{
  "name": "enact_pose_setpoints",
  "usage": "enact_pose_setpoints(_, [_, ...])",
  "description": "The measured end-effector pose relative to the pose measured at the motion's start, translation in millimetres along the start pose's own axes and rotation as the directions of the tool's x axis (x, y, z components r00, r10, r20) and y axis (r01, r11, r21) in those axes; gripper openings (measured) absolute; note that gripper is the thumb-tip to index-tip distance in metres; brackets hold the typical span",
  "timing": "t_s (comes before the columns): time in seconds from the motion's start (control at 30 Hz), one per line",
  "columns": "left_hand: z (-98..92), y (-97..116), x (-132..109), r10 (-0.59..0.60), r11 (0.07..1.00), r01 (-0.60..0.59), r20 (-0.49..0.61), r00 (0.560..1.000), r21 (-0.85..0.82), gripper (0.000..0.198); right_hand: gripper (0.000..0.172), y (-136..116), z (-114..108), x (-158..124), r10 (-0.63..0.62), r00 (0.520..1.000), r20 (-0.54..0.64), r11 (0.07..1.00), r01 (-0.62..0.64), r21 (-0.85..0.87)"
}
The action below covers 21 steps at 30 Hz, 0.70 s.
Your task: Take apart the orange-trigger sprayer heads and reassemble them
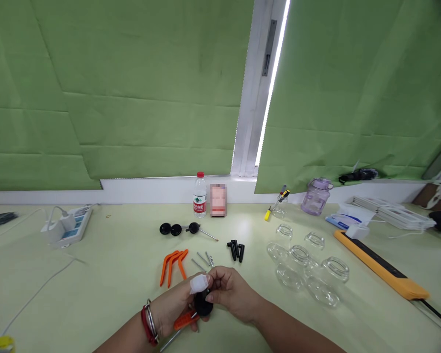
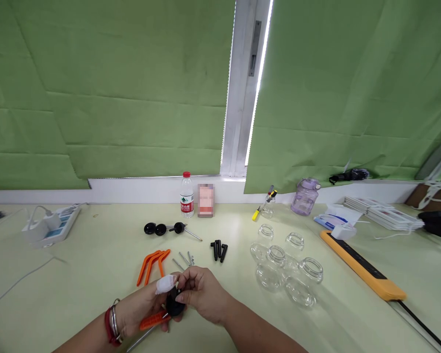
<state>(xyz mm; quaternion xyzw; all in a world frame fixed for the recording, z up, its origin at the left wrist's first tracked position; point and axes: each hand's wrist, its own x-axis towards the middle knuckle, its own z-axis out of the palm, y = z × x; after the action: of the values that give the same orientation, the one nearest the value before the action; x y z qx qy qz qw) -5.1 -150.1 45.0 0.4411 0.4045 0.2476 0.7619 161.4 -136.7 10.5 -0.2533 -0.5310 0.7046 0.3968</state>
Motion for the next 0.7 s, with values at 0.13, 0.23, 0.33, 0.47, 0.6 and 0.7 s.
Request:
enact_pose_setpoints(0.13, [1.8,1.9,-1.6,0.013,1.0,-0.013,0.01,1.0,0.024,0.051,0.032,-1.4,0.4,-0.7,-0.002,1.0,-0.006,1.0,0.002,-0.013])
enact_pose_setpoints(0.23, [3.7,4.0,-2.9,0.01,1.0,-0.011,0.016,1.0,0.027,0.054,0.031,-2.3,0.3,-0.5,-0.022,0.999,-0.041,0.999,0.021,-0.026])
enact_pose_setpoints(0.33, [5.5,5.8,-3.3,-0.005,1.0,0.004,0.023,1.0,0.021,0.053,0.029,-3.4,-1.0,-0.5,-0.037,0.998,-0.051,0.999,0.035,-0.028])
enact_pose_setpoints(0.47, [8.1,8.3,-2.9,-0.017,0.999,0.017,-0.014,1.0,0.029,0.053,0.028,-7.4,-4.4,-0.8,-0.063,0.997,-0.047,0.998,0.062,-0.023])
enact_pose_setpoints(0.6, [9.8,10.4,-0.8,0.073,0.995,-0.069,-0.055,0.996,0.076,0.043,0.029,-12.9,-7.8,-0.5,-0.081,0.99,-0.118,0.994,0.072,-0.078])
enact_pose_setpoints(0.7, [9.6,11.1,0.5,0.177,0.977,-0.155,-0.151,0.973,0.146,0.036,0.036,-16.1,-9.5,-0.4,-0.03,0.981,-0.19,0.999,0.024,-0.036])
